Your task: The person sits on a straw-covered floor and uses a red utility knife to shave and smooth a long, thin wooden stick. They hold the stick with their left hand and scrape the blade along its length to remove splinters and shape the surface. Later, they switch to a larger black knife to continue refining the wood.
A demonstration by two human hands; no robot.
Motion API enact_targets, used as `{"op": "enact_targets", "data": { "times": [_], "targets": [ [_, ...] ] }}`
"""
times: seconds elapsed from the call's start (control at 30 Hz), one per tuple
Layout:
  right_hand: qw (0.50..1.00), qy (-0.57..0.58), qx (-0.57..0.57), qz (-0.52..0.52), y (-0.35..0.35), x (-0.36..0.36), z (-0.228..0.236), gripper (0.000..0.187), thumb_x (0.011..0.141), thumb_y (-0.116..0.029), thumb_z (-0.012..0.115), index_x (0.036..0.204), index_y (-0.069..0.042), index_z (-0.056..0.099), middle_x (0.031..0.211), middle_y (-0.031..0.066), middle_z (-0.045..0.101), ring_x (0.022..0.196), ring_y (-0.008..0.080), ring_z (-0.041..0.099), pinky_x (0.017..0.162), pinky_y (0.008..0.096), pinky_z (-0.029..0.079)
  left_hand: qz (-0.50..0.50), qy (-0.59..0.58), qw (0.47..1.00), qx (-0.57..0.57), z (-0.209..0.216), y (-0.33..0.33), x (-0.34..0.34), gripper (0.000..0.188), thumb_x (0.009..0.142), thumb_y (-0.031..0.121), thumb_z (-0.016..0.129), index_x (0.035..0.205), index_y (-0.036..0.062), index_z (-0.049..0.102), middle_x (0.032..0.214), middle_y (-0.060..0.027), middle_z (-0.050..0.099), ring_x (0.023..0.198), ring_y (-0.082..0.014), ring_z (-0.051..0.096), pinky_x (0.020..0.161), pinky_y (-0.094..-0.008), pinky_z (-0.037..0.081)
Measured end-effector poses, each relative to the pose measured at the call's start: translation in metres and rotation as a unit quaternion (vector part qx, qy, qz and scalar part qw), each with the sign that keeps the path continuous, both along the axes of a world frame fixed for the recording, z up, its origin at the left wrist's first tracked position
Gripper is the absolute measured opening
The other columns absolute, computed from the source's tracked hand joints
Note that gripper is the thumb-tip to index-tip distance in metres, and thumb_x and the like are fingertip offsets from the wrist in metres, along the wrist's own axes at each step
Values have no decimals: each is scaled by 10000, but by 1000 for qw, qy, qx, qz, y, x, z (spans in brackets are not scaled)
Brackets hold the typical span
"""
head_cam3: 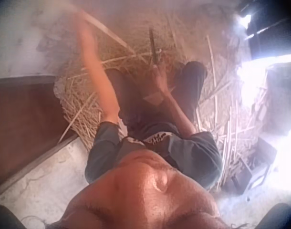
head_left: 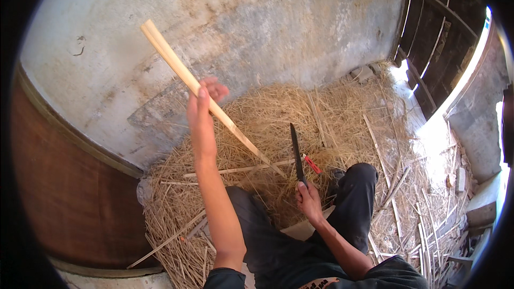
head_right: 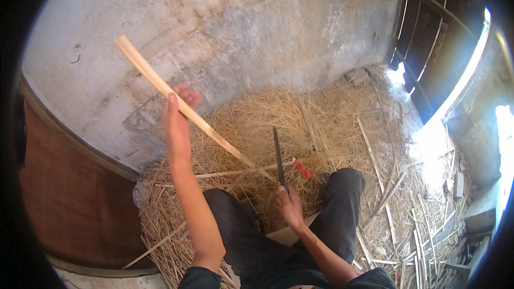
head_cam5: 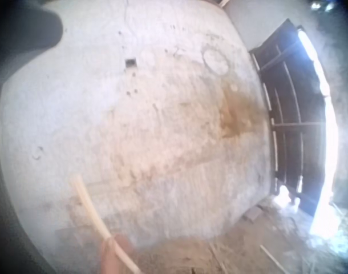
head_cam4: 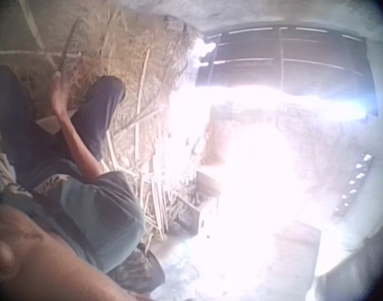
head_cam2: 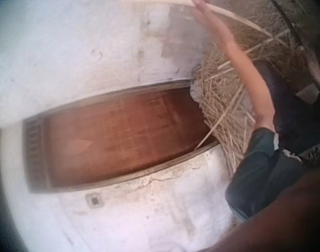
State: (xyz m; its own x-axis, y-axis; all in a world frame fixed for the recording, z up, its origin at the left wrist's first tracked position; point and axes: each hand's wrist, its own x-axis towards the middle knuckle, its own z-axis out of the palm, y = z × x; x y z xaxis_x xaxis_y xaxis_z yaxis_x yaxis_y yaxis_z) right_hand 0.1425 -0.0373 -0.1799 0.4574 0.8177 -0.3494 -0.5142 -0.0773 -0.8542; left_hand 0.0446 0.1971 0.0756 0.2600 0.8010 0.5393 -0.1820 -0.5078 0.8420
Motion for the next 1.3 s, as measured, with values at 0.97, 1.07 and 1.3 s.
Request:
{"op": "enact_targets", "data": {
  "times": [0.97,1.07,1.3],
  "targets": [
    [955,-189,124,-191,68,9,20,339,1121,-364,441,998,-66,547,708,-5,502,569,102,444,510,320,354,-130,-137,976,106,115,45,65,367,1120,408,388,851,160,360,625,46,262,483,-66,227,447,-263,163],
    [956,-282,-17,-80,67,-26,-95,330,1139,-373,394,975,-107,499,688,-31,440,510,74,385,452,262,320,-130,-140,975,110,110,49,65,373,1115,419,399,848,161,364,620,47,257,479,-65,225,446,-262,162],
    [993,-108,29,-30,79,0,15,365,1133,-373,410,936,-80,501,705,-19,446,596,93,431,523,291,363,-213,-145,964,60,110,49,48,398,1104,451,411,802,201,339,603,65,254,467,-51,182,426,-239,140]
  ]
}}
